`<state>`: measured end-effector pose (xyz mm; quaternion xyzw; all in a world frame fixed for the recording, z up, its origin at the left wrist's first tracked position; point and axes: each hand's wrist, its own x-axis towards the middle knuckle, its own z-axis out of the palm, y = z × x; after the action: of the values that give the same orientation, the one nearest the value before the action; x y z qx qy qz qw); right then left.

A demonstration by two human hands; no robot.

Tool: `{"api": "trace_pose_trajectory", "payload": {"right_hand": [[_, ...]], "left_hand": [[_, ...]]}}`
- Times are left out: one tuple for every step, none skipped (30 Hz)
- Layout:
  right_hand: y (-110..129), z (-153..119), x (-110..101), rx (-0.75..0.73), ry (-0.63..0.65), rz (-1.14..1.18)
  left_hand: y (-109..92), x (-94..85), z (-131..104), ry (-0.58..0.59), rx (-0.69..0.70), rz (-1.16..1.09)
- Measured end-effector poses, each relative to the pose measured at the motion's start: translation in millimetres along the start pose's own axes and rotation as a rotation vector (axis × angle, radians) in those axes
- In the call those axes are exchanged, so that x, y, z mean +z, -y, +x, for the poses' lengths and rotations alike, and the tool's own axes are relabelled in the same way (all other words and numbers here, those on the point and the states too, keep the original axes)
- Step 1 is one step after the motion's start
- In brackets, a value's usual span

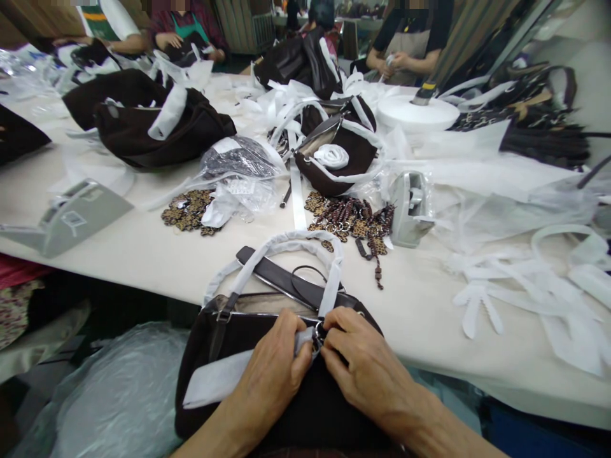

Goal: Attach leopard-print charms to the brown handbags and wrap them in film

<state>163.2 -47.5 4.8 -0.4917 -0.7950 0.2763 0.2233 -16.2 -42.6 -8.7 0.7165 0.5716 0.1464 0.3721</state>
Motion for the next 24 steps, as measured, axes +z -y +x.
{"api": "trace_pose_trajectory", "payload": {"right_hand": [[0,1,0,0.002,0.005,-0.008],[0,2,0,0.004,0.012,-0.014],[-1,3,0,0.007,0.018,-0.018],[-1,3,0,0.012,0.023,-0.020],[-2,3,1,0.018,0.026,-0.019],[-2,3,2,0.026,0.026,-0.018],[-3,3,2,0.034,0.025,-0.019],[-3,3,3,0.044,0.025,-0.023],[-3,2,4,0.054,0.026,-0.030],[-4,2,5,0.062,0.032,-0.036],[-4,1,6,0.069,0.040,-0.041],[-4,1,6,0.072,0.050,-0.041],[-4,0,5,0.074,0.056,-0.035],[-3,0,4,0.075,0.062,-0.022],[-3,0,2,0.075,0.068,-0.003],[-2,0,0,0.075,0.074,0.017],[-2,0,-2,0.079,0.080,0.037],[-2,0,-3,0.085,0.088,0.054],[-1,0,-5,0.093,0.095,0.065],[-1,1,-6,0.104,0.101,0.068],[-1,1,-7,0.114,0.105,0.067],[-1,2,-8,0.123,0.109,0.063],[0,3,-8,0.130,0.112,0.057],[0,4,-8,0.134,0.117,0.053]], "left_hand": [[1,1.5,-1,-0.010,0.008,-0.001],[2,3.0,-2,-0.020,0.014,-0.001],[3,4.5,-3,-0.027,0.021,-0.001],[3,5.8,-3,-0.032,0.027,0.000],[4,7.0,-4,-0.034,0.033,0.000],[4,7.8,-4,-0.039,0.040,-0.001],[4,8.3,-5,-0.041,0.045,-0.003],[4,8.4,-5,-0.043,0.051,-0.009],[4,8.2,-6,-0.044,0.053,-0.017],[4,7.6,-6,-0.042,0.052,-0.027],[3,6.7,-7,-0.037,0.048,-0.038],[2,5.6,-7,-0.028,0.039,-0.050],[1,4.4,-7,-0.018,0.028,-0.061],[1,3.3,-7,-0.008,0.017,-0.070],[0,2.2,-7,0.001,0.006,-0.077],[-1,1.3,-7,0.006,-0.004,-0.084],[-2,0.5,-7,0.009,-0.013,-0.090],[-3,-0.1,-7,0.009,-0.022,-0.097],[-3,-0.5,-6,0.008,-0.031,-0.104],[-4,-0.8,-6,0.008,-0.040,-0.111],[-4,-0.8,-5,0.007,-0.048,-0.116],[-5,-0.7,-4,0.008,-0.052,-0.119],[-5,-0.4,-4,0.009,-0.053,-0.120],[-4,0.0,-4,0.008,-0.053,-0.120]]}}
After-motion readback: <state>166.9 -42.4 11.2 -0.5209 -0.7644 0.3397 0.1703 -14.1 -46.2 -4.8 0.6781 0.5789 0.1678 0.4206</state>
